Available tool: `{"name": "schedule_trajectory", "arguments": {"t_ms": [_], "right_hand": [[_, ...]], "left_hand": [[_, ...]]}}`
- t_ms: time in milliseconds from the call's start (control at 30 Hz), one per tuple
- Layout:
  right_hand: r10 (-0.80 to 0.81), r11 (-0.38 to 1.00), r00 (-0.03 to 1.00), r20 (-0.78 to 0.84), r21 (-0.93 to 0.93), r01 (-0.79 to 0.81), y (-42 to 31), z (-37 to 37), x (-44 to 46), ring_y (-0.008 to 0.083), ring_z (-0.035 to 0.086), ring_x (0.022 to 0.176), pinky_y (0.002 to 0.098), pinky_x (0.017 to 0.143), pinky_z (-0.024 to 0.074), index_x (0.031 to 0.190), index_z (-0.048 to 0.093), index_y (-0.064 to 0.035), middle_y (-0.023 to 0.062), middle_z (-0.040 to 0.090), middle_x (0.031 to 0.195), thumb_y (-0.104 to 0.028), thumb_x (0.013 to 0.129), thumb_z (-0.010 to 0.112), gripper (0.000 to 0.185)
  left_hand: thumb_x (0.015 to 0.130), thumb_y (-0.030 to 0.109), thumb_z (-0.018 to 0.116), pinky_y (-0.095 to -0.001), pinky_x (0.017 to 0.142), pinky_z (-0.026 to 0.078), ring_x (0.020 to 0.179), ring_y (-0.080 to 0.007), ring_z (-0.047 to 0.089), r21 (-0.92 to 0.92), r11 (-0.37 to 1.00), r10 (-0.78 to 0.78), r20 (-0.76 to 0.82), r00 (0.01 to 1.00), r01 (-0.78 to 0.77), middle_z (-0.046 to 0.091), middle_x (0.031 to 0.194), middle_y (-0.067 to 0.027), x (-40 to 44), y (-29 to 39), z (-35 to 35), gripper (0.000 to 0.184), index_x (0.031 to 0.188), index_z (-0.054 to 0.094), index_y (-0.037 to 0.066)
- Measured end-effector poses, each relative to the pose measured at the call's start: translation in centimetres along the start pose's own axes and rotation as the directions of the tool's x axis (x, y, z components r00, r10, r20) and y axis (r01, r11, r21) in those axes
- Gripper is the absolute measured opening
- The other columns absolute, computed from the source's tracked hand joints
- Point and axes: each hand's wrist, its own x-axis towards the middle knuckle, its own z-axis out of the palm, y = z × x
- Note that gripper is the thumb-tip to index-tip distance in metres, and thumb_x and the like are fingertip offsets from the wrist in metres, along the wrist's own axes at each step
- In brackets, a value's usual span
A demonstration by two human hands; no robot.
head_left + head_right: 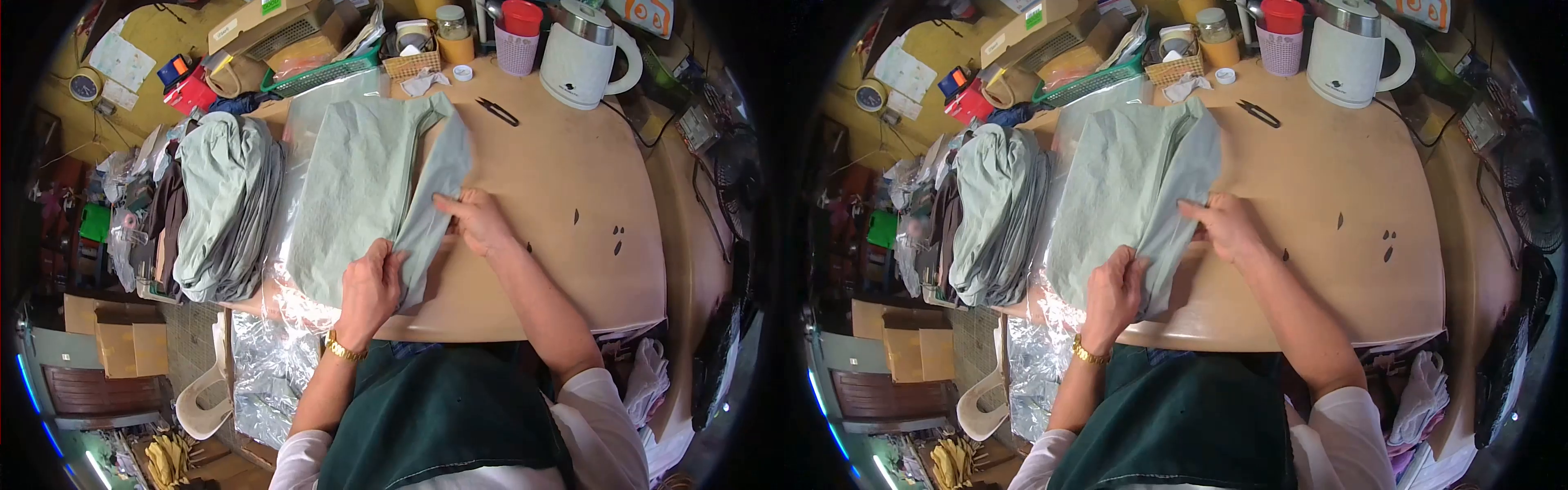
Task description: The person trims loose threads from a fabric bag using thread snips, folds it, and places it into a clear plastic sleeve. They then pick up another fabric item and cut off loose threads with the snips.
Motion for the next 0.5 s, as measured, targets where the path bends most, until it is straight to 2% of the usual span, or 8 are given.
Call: {"name": "schedule_trajectory", "arguments": {"t_ms": [100,167,200,267,333,367,467,500], "right_hand": [[-0.058,0.998,0.998,-0.033,-0.003,0.058,-0.9,-0.1,-0.6,0.0152,0.065,0.082,0.031,0.069,0.0564,0.105,0.065,-0.0045,0.0027,0.067,0.093,-0.031,0.089,0.07,0.032],[0.21,0.977,0.976,0.066,0.01,-0.211,-2.6,1.5,-2.8,0.0151,0.064,0.08,0.0304,0.069,0.056,0.105,0.065,-0.0045,0.0028,0.066,0.091,-0.03,0.089,0.07,0.03],[0.214,0.977,0.974,0.072,0.007,-0.215,-2.3,1.9,-3.4,0.0151,0.064,0.08,0.0304,0.069,0.056,0.105,0.065,-0.0045,0.0028,0.066,0.091,-0.03,0.089,0.07,0.03],[0.239,0.933,0.955,0.177,-0.316,-0.175,-1.1,2.7,-5.0,0.0147,0.064,0.079,0.0297,0.069,0.0558,0.106,0.064,-0.0045,0.0035,0.065,0.09,-0.029,0.09,0.069,0.029],[0.233,0.957,0.964,0.13,-0.209,-0.203,0.1,2.2,-5.6,0.0134,0.064,0.081,0.0297,0.07,0.055,0.106,0.064,-0.0051,0.0023,0.065,0.089,-0.027,0.09,0.069,0.027],[0.143,0.988,0.987,0.068,-0.067,-0.139,0.5,2.1,-5.8,0.0127,0.063,0.079,0.0292,0.07,0.054,0.101,0.064,-0.0065,0.0012,0.064,0.088,-0.025,0.091,0.068,0.022],[0.025,0.993,0.999,-0.048,0.115,-0.019,3.0,0.9,-5.7,0.0112,0.062,0.076,0.0282,0.07,0.0517,0.093,0.064,-0.0091,-0.0008,0.064,0.087,-0.022,0.092,0.067,0.013],[-0.009,0.988,0.996,-0.085,0.154,0.022,3.4,0.8,-5.8,0.0104,0.061,0.075,0.0278,0.07,0.0505,0.089,0.063,-0.0103,-0.0018,0.063,0.087,-0.021,0.093,0.066,0.011]], "left_hand": [[0.09,0.012,0.063,-0.0451,0.052,0.043,0.062,-0.0437,0.057,0.023,1.0,0.015,-0.017,1.0,-0.015,0.055,0.064,-0.0246,0.8,-0.1,0.1,0.015,0.085,0.054,0.001],[0.09,0.012,0.063,-0.0441,0.052,0.044,0.062,-0.0432,0.058,0.014,1.0,0.022,-0.047,0.999,-0.022,0.056,0.065,-0.0245,1.4,-0.1,0.4,0.015,0.085,0.054,0.002],[0.09,0.012,0.063,-0.0408,0.053,0.044,0.059,-0.0392,0.058,0.035,0.996,0.083,-0.079,0.993,-0.081,0.056,0.064,-0.0225,2.0,-0.3,0.7,0.012,0.089,0.057,0.001],[0.09,0.012,0.063,-0.0375,0.053,0.044,0.056,-0.0351,0.057,0.059,0.989,0.145,-0.105,0.984,-0.139,0.056,0.063,-0.0204,2.3,0.0,0.7,0.012,0.092,0.06,0.001],[0.088,0.013,0.066,-0.0341,0.054,0.046,0.055,-0.0269,0.059,-0.171,0.984,0.031,-0.162,0.986,-0.059,0.06,0.063,-0.0157,2.5,1.5,0.0,0.018,0.098,0.06,0.0],[0.087,0.013,0.069,-0.0315,0.055,0.047,0.055,-0.0208,0.06,-0.227,0.974,-0.008,-0.083,0.996,-0.011,0.062,0.064,-0.0116,2.3,1.9,-0.7,0.019,0.096,0.063,-0.002],[0.086,0.014,0.069,-0.0309,0.055,0.046,0.055,-0.0206,0.059,-0.121,0.99,0.081,0.016,0.997,-0.079,0.061,0.063,-0.0131,1.2,0.1,-0.1,0.017,0.09,0.065,-0.002],[0.088,0.013,0.067,-0.0322,0.054,0.045,0.054,-0.0208,0.059,-0.118,0.99,0.066,-0.065,0.996,-0.073,0.06,0.063,-0.0144,1.0,-0.1,0.5,0.016,0.084,0.066,-0.002]]}}
